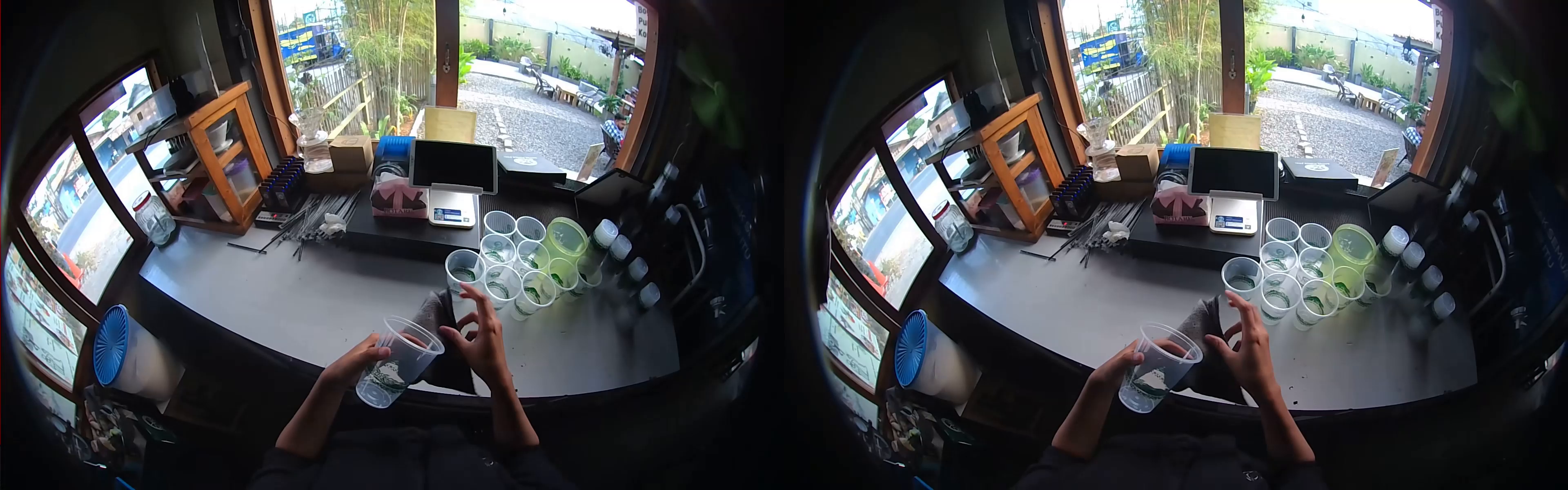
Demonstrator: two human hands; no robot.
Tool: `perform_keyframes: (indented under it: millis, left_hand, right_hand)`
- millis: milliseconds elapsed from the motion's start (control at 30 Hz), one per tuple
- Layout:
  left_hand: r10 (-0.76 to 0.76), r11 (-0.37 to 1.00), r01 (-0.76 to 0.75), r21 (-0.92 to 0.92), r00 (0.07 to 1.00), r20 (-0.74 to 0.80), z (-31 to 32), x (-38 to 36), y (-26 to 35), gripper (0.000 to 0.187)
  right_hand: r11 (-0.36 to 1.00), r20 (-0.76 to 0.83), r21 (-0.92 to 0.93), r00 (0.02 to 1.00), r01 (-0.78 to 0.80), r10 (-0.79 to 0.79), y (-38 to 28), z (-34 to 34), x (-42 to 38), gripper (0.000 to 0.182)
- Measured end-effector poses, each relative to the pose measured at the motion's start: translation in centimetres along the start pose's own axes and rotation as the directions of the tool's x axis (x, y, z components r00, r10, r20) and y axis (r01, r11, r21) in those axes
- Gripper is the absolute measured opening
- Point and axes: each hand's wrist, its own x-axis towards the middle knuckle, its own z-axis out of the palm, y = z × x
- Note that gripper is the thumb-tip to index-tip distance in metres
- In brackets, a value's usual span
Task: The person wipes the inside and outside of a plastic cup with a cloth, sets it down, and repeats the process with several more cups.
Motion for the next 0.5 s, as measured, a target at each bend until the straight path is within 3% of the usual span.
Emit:
perform_keyframes:
  millis: [33, 100, 167, 200, 233, 267, 300, 333, 367, 400, 433, 500]
  left_hand:
    - [0.009, 1.000, -0.009, -0.001, 1.000, 0.012, -0.3, 0.1, 0.2, 0.084]
    - [0.023, 1.000, -0.023, -0.007, 0.999, 0.038, -0.8, 0.3, 0.5, 0.085]
    - [0.054, 0.989, -0.074, 0.131, 0.987, 0.150, -1.1, 1.1, 1.7, 0.089]
    - [0.073, 0.980, -0.110, 0.168, 0.974, 0.215, -1.3, 1.6, 2.3, 0.090]
    - [0.088, 0.967, -0.150, 0.204, 0.955, 0.282, -1.3, 2.1, 3.1, 0.091]
    - [0.094, 0.958, -0.166, 0.234, 0.952, 0.290, -1.2, 2.4, 4.0, 0.091]
    - [0.054, 0.977, -0.112, 0.182, 0.954, 0.295, -1.6, 2.4, 3.8, 0.092]
    - [0.017, 0.990, -0.059, 0.132, 0.954, 0.299, -2.4, 2.6, 3.3, 0.092]
    - [-0.017, 0.997, -0.009, 0.083, 0.953, 0.302, -3.3, 2.9, 3.0, 0.092]
    - [-0.018, 0.997, -0.009, 0.076, 0.939, 0.343, -4.0, 3.1, 3.0, 0.090]
    - [-0.020, 0.999, 0.009, 0.044, 0.969, 0.248, -4.0, 2.9, 3.0, 0.088]
    - [-0.031, 0.999, 0.033, -0.027, 0.998, 0.051, -3.7, 2.5, 2.7, 0.085]
  right_hand:
    - [0.999, -0.011, 0.010, 0.999, -0.033, 0.033, -0.3, -0.1, 0.1, 0.082]
    - [0.975, -0.056, -0.100, 0.977, 0.200, -0.206, 0.5, -0.1, 0.7, 0.085]
    - [0.964, 0.114, 0.116, 0.961, 0.238, -0.251, -0.3, -0.5, 1.8, 0.087]
    - [0.939, 0.254, 0.301, 0.934, 0.169, -0.250, 0.2, -0.2, 2.5, 0.086]
    - [0.873, 0.464, 0.488, 0.856, -0.031, -0.229, 1.1, -0.2, 3.5, 0.084]
    - [0.830, 0.656, 0.516, 0.721, -0.212, -0.224, 2.6, -0.1, 4.2, 0.081]
    - [0.777, 0.805, 0.496, 0.541, -0.388, -0.243, 4.1, 0.1, 4.7, 0.078]
    - [0.800, 0.848, 0.450, 0.472, -0.397, -0.243, 4.7, 0.4, 4.9, 0.071]
    - [0.864, 0.906, 0.150, 0.417, -0.480, 0.074, 5.8, 0.6, 4.8, 0.076]
    - [0.802, 0.849, 0.256, 0.523, -0.540, 0.081, 3.5, -0.3, 4.2, 0.067]
    - [0.729, 0.781, 0.363, 0.616, -0.580, 0.102, 1.3, -1.3, 3.6, 0.058]
    - [0.626, 0.669, 0.526, 0.735, -0.575, 0.113, 4.6, -1.2, 3.1, 0.052]
